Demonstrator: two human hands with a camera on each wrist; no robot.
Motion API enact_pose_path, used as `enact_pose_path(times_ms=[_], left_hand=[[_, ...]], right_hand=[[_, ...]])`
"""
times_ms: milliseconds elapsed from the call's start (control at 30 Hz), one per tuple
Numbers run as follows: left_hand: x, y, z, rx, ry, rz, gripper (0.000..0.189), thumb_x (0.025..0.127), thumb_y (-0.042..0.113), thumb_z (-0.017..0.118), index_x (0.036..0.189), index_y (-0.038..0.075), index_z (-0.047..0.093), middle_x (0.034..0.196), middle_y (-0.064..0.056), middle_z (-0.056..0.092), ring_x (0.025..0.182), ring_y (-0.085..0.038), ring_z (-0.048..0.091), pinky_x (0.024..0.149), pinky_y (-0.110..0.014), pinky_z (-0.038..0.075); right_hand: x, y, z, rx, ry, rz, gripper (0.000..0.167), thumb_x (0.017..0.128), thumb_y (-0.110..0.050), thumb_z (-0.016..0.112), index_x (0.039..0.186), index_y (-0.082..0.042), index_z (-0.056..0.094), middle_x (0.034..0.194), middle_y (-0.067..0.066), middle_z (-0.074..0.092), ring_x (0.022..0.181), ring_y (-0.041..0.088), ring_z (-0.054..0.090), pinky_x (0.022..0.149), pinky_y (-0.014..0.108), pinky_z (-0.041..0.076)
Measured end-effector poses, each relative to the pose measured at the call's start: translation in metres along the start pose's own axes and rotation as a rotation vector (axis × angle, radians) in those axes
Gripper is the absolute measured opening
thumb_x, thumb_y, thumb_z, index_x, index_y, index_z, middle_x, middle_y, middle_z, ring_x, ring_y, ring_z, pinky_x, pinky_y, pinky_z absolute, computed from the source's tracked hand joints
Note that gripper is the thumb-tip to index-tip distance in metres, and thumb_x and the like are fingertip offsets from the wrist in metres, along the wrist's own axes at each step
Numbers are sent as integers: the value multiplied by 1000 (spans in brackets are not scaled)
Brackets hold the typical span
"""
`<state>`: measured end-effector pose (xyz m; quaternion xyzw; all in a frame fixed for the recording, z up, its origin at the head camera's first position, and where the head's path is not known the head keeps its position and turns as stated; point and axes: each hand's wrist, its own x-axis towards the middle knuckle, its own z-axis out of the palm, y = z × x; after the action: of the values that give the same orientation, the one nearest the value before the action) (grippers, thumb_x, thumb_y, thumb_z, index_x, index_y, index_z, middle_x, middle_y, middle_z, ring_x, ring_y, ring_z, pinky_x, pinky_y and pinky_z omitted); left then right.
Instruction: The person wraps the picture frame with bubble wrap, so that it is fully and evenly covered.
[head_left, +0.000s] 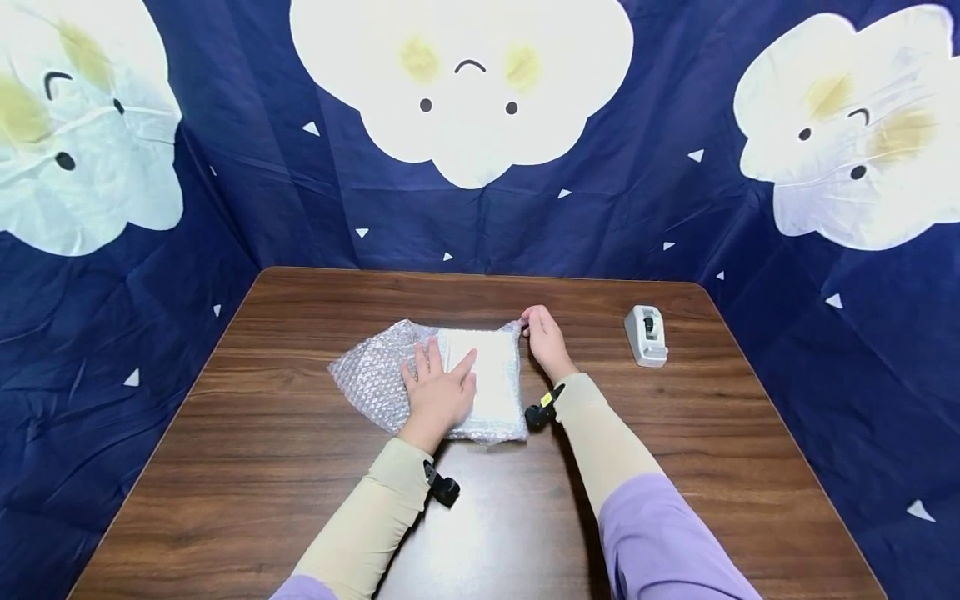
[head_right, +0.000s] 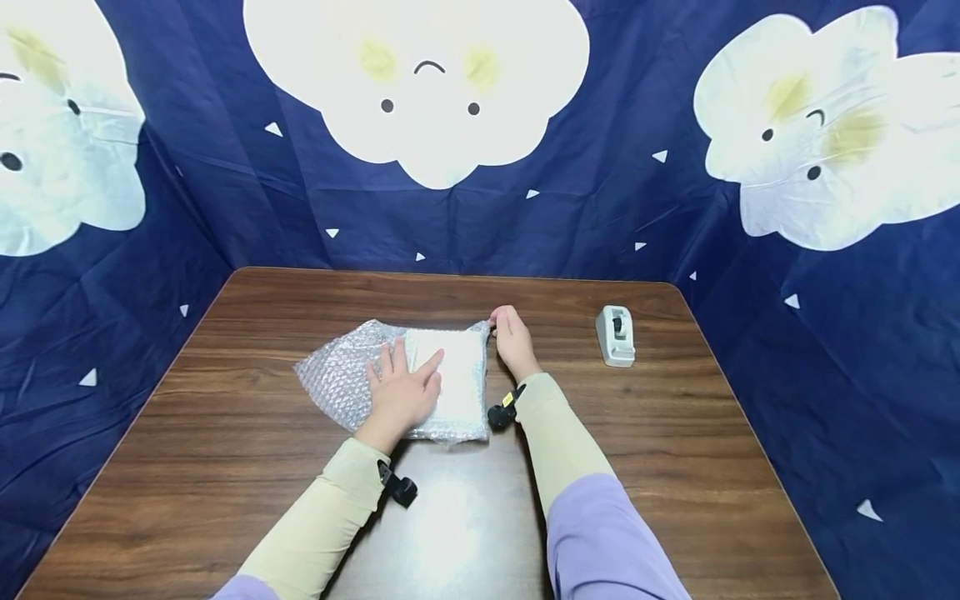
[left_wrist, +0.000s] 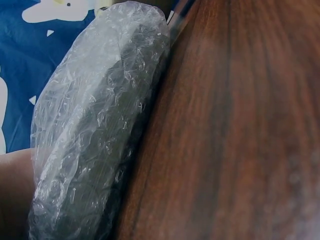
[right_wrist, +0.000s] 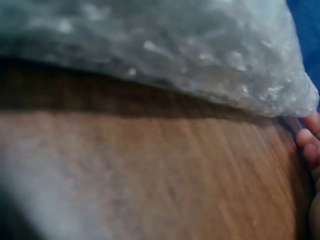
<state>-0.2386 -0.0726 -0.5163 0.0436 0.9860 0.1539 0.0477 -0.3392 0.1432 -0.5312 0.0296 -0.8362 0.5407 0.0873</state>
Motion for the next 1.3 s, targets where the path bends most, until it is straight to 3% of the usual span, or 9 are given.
enact_pose_path(times_ms=[67, 133, 300, 467, 600, 733, 867, 1033, 1300], left_hand=[[-1, 0, 0, -6, 2, 0, 50, 106, 50, 25, 156, 52, 26, 168, -21, -7, 152, -46, -11, 115, -71, -6], [-1, 0, 0, -16, 7, -2, 50, 106, 50, 25, 156, 51, 27, 168, -21, -7, 152, -46, -10, 115, -71, -6], [0, -2, 0, -27, 3, -7, 50, 106, 50, 25, 156, 51, 26, 168, -21, -8, 152, -47, -11, 114, -71, -7], [2, -2, 1, -23, 6, -1, 51, 106, 51, 24, 157, 50, 26, 168, -21, -8, 152, -47, -11, 114, -72, -8], [2, 0, 2, -28, 8, 5, 51, 106, 51, 25, 157, 49, 28, 168, -21, -7, 151, -48, -11, 114, -72, -7], [1, 1, 1, -22, 6, -2, 51, 106, 50, 26, 157, 48, 28, 168, -21, -6, 151, -49, -9, 114, -71, -7], [1, 3, 1, -22, -1, -5, 51, 106, 49, 28, 157, 47, 29, 168, -22, -6, 150, -52, -5, 115, -71, -6], [2, 3, 2, -32, -7, -10, 51, 106, 48, 29, 157, 46, 31, 167, -23, -6, 149, -56, -3, 115, -72, -4], [3, 2, 2, -83, -3, -11, 50, 107, 46, 31, 156, 45, 33, 167, -23, -7, 148, -57, -4, 114, -73, -3]], right_hand=[[-4, 1, -1, 80, 8, -11, 30, 111, -20, 38, 110, 0, 60, 106, 19, 64, 91, 31, 61, 87, 36, 49], [-7, 3, 0, 78, 7, -37, 25, 109, -19, 44, 111, -1, 62, 105, 16, 64, 92, 26, 60, 86, 32, 48], [-14, 9, 1, -4, -10, -178, 15, 101, -13, 61, 110, -3, 67, 114, 14, 61, 101, 23, 58, 87, 34, 48], [-22, 10, -1, -146, -139, -312, 31, 96, -20, 68, 124, -7, 67, 144, 11, 51, 128, 28, 52, 104, 46, 45], [-32, 8, -4, -313, -274, -327, 60, 96, -35, 65, 149, -11, 51, 164, 2, 31, 152, 25, 24, 119, 50, 27], [-44, 7, -7, -420, -364, -351, 72, 98, -44, 57, 158, -12, 35, 169, -3, 15, 156, 21, 3, 123, 50, 16], [-62, 5, -11, -479, -424, -378, 73, 99, -51, 52, 159, -14, 33, 170, -1, 14, 156, 20, 1, 123, 51, 14], [-90, -1, -17, -491, -487, -396, 83, 95, -62, 53, 159, -13, 34, 170, 1, 15, 156, 27, 5, 122, 56, 14], [-118, -8, -23, -492, -502, -392, 88, 94, -63, 55, 161, -12, 28, 170, 3, 13, 156, 33, 8, 123, 54, 13]])
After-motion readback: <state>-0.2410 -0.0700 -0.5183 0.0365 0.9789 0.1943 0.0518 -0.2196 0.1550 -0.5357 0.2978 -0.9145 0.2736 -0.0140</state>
